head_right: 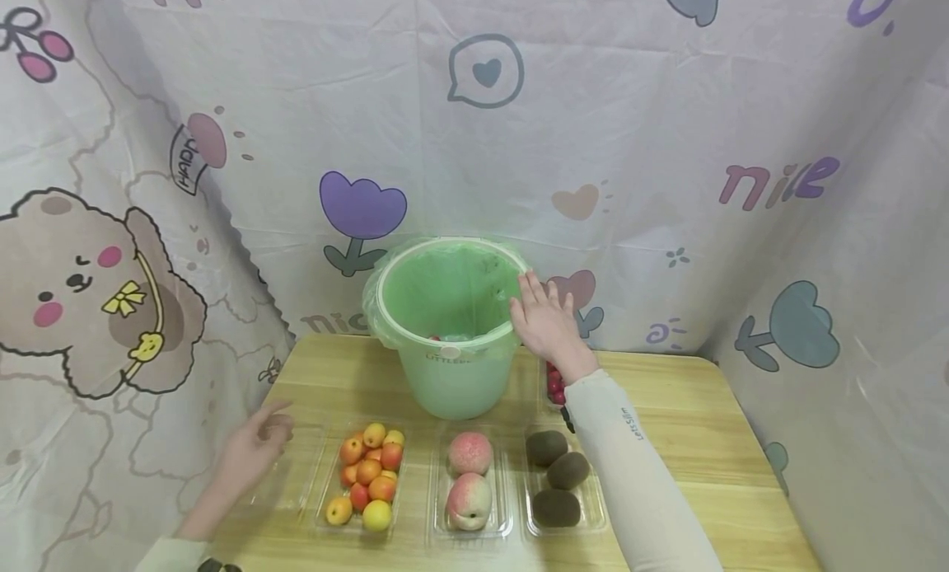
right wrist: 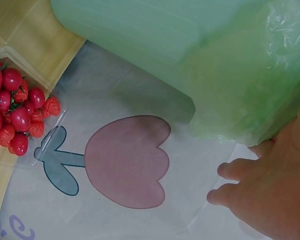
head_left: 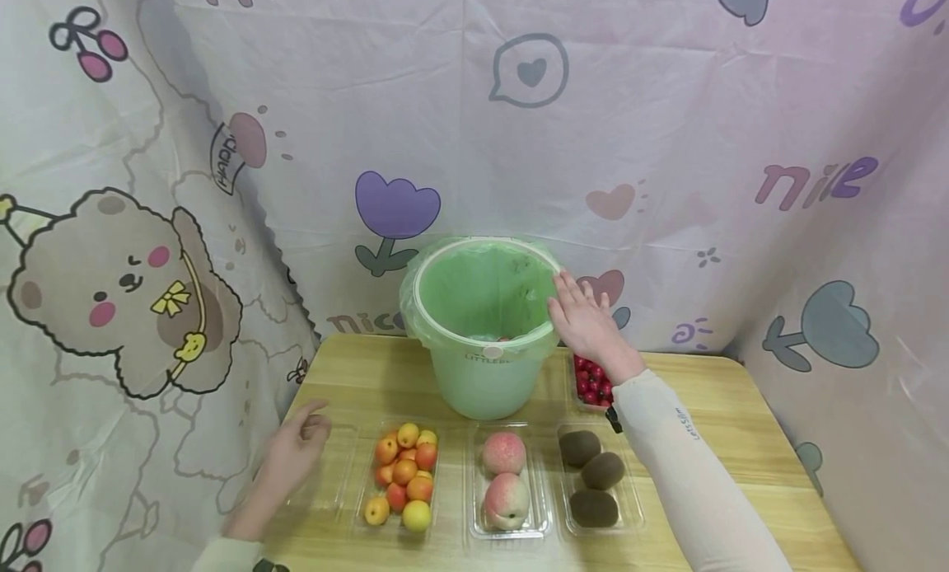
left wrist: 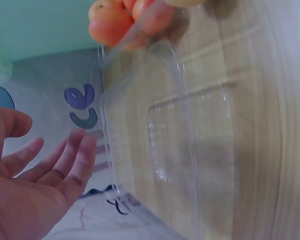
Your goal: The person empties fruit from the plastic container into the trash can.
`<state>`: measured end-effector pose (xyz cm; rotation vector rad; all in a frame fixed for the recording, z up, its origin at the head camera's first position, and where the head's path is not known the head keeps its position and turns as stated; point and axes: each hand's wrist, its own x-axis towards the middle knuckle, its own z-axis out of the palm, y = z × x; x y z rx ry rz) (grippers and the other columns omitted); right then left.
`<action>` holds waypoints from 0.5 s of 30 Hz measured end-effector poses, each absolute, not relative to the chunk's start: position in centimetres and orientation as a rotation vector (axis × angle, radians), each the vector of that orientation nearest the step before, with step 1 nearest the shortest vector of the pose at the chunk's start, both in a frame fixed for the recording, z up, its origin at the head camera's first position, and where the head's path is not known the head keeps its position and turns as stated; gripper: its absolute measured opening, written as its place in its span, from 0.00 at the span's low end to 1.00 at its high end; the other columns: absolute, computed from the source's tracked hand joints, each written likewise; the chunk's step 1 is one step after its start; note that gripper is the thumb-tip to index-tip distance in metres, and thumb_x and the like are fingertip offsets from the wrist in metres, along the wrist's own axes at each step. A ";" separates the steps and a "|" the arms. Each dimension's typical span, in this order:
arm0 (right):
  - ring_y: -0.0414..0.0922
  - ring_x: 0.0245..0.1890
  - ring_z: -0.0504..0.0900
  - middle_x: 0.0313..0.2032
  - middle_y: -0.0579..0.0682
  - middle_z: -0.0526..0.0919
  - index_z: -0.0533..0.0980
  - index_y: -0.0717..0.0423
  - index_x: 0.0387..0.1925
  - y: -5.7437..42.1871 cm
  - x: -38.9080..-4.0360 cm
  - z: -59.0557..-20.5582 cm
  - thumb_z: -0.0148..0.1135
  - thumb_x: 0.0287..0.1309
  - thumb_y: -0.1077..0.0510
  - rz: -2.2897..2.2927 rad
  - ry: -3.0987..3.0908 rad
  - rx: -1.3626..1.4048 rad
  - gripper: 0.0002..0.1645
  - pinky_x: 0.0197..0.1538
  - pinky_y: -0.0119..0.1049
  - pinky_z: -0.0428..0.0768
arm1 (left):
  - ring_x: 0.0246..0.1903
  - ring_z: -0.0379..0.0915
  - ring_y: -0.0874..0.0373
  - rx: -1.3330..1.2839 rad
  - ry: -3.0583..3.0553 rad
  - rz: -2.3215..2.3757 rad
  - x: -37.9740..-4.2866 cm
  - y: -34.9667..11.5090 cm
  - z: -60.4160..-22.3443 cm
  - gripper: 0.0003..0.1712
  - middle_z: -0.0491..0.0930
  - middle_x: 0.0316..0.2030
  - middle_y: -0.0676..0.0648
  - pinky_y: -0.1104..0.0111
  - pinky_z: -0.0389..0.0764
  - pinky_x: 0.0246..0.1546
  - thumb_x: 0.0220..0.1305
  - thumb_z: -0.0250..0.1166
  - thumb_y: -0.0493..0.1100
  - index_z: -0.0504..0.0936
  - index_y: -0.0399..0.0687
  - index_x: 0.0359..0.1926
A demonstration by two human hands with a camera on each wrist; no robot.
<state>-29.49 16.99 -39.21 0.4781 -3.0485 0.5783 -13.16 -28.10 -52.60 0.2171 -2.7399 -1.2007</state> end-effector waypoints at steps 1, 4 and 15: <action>0.70 0.83 0.40 0.86 0.57 0.39 0.41 0.55 0.85 17.0 -29.5 -39.2 0.26 0.84 0.42 0.580 -3.049 0.479 0.40 0.79 0.73 0.33 | 0.48 0.87 0.42 0.193 -2.732 -1.226 -13.1 -27.8 -52.5 0.25 0.87 0.53 0.33 0.71 0.82 0.40 0.80 0.57 0.43 0.74 0.36 0.71; 0.70 0.83 0.40 0.86 0.56 0.39 0.41 0.55 0.85 16.9 -29.5 -39.2 0.26 0.84 0.42 0.584 -3.050 0.479 0.40 0.79 0.73 0.33 | 0.45 0.88 0.43 0.144 -2.712 -1.304 -13.0 -27.1 -52.5 0.24 0.86 0.52 0.31 0.72 0.84 0.36 0.79 0.58 0.40 0.74 0.35 0.70; 0.69 0.83 0.40 0.86 0.55 0.38 0.41 0.55 0.85 17.0 -29.3 -39.1 0.26 0.84 0.42 0.598 -3.053 0.481 0.40 0.80 0.73 0.33 | 0.41 0.88 0.46 0.106 -2.719 -1.607 -13.3 -25.2 -53.5 0.27 0.84 0.53 0.29 0.64 0.91 0.37 0.75 0.59 0.32 0.71 0.36 0.73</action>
